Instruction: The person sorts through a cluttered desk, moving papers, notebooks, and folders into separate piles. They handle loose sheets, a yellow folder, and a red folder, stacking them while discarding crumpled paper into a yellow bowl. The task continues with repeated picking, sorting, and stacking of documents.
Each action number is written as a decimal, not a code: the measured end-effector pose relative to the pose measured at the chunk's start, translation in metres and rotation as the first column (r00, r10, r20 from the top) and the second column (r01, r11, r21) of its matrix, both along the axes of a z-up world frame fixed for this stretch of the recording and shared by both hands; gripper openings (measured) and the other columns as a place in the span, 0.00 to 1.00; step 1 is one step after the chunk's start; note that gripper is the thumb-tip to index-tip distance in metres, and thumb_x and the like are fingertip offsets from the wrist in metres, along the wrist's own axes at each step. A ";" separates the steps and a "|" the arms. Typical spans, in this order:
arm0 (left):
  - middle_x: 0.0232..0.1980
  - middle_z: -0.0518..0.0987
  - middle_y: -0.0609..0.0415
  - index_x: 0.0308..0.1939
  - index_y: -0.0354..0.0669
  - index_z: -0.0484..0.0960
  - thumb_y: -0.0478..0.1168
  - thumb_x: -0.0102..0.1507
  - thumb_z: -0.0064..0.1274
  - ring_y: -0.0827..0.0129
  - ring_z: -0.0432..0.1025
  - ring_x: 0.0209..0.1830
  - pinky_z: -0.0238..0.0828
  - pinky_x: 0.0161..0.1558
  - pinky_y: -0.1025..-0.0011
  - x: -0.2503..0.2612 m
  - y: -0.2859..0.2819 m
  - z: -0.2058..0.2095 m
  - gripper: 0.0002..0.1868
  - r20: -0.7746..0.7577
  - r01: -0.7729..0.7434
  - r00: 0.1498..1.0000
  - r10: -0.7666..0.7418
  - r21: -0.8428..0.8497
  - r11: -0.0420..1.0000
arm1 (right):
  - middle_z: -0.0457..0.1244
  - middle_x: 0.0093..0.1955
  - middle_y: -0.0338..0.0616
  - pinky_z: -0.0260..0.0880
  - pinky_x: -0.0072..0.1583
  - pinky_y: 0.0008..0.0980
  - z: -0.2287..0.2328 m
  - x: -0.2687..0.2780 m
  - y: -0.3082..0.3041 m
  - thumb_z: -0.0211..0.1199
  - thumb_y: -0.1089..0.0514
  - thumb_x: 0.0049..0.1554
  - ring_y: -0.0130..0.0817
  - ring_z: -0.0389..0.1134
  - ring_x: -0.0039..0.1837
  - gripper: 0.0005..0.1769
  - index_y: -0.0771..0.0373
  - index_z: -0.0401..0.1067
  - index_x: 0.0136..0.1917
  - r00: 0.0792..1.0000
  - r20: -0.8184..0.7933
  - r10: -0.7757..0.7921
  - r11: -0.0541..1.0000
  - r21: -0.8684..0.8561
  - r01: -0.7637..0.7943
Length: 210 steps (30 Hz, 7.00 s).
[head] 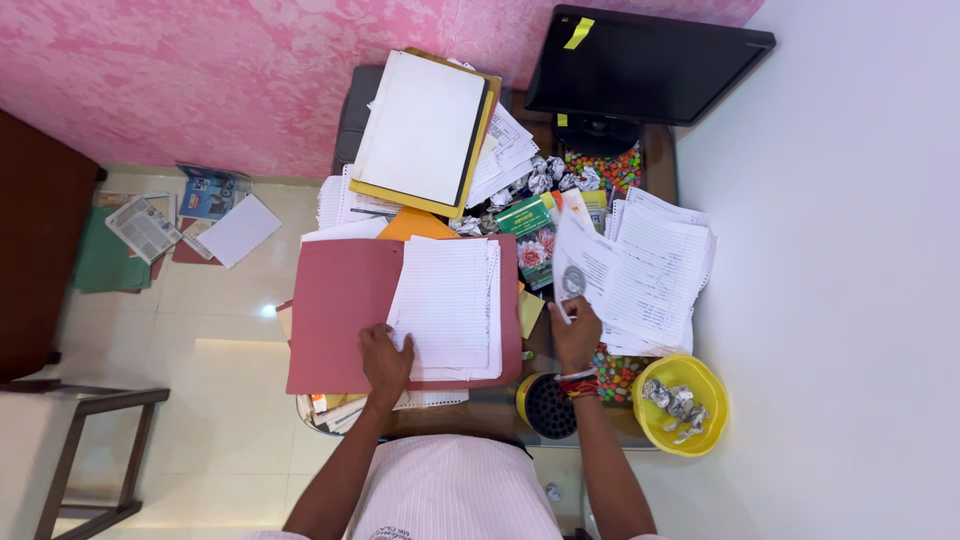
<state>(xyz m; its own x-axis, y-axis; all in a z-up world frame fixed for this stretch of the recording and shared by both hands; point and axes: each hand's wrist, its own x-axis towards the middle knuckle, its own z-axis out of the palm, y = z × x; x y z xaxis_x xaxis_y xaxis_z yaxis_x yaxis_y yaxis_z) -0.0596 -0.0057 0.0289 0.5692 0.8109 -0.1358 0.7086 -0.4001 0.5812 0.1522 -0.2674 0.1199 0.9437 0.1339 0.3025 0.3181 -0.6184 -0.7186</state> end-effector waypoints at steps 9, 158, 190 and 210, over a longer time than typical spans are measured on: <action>0.62 0.68 0.32 0.65 0.30 0.69 0.56 0.60 0.61 0.41 0.64 0.62 0.66 0.59 0.49 0.004 0.012 -0.021 0.40 -0.130 0.292 0.937 -0.324 -0.221 0.931 | 0.68 0.44 0.48 0.71 0.46 0.39 0.023 -0.049 0.053 0.69 0.67 0.50 0.45 0.70 0.45 0.10 0.63 0.72 0.45 0.987 0.072 0.144 0.989 -0.044 -0.141; 0.49 0.79 0.28 0.57 0.22 0.76 0.46 0.45 0.74 0.39 0.75 0.46 0.74 0.46 0.49 0.062 0.001 -0.019 0.43 0.235 -0.068 0.972 -0.019 0.354 0.933 | 0.68 0.39 0.47 0.70 0.49 0.40 -0.004 0.038 -0.065 0.78 0.57 0.46 0.45 0.70 0.45 0.14 0.64 0.74 0.34 0.983 -0.011 0.183 0.980 -0.078 -0.183; 0.43 0.83 0.49 0.54 0.33 0.78 0.32 0.60 0.59 0.68 0.77 0.39 0.76 0.41 0.69 0.044 0.051 -0.027 0.18 0.348 0.182 0.937 0.028 -0.555 0.812 | 0.60 0.40 0.38 0.59 0.42 0.32 -0.079 0.027 -0.008 0.70 0.56 0.57 0.29 0.58 0.40 0.14 0.68 0.69 0.44 0.620 -0.783 -0.053 0.778 0.357 0.517; 0.52 0.81 0.37 0.58 0.31 0.79 0.36 0.60 0.56 0.50 0.77 0.50 0.74 0.53 0.59 0.032 0.057 -0.029 0.22 0.277 0.017 0.960 0.035 -0.181 0.983 | 0.69 0.36 0.39 0.64 0.39 0.26 -0.070 -0.011 0.047 0.69 0.58 0.57 0.23 0.65 0.36 0.11 0.69 0.79 0.48 0.733 -0.625 0.267 0.953 0.283 -0.106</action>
<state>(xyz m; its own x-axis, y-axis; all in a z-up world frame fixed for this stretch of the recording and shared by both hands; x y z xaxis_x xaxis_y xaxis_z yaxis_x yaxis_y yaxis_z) -0.0280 0.0515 0.0002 0.5978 0.7930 -0.1173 0.5122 -0.2653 0.8169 0.1416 -0.2204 0.0496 0.8808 0.3372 -0.3323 -0.1839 -0.4031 -0.8965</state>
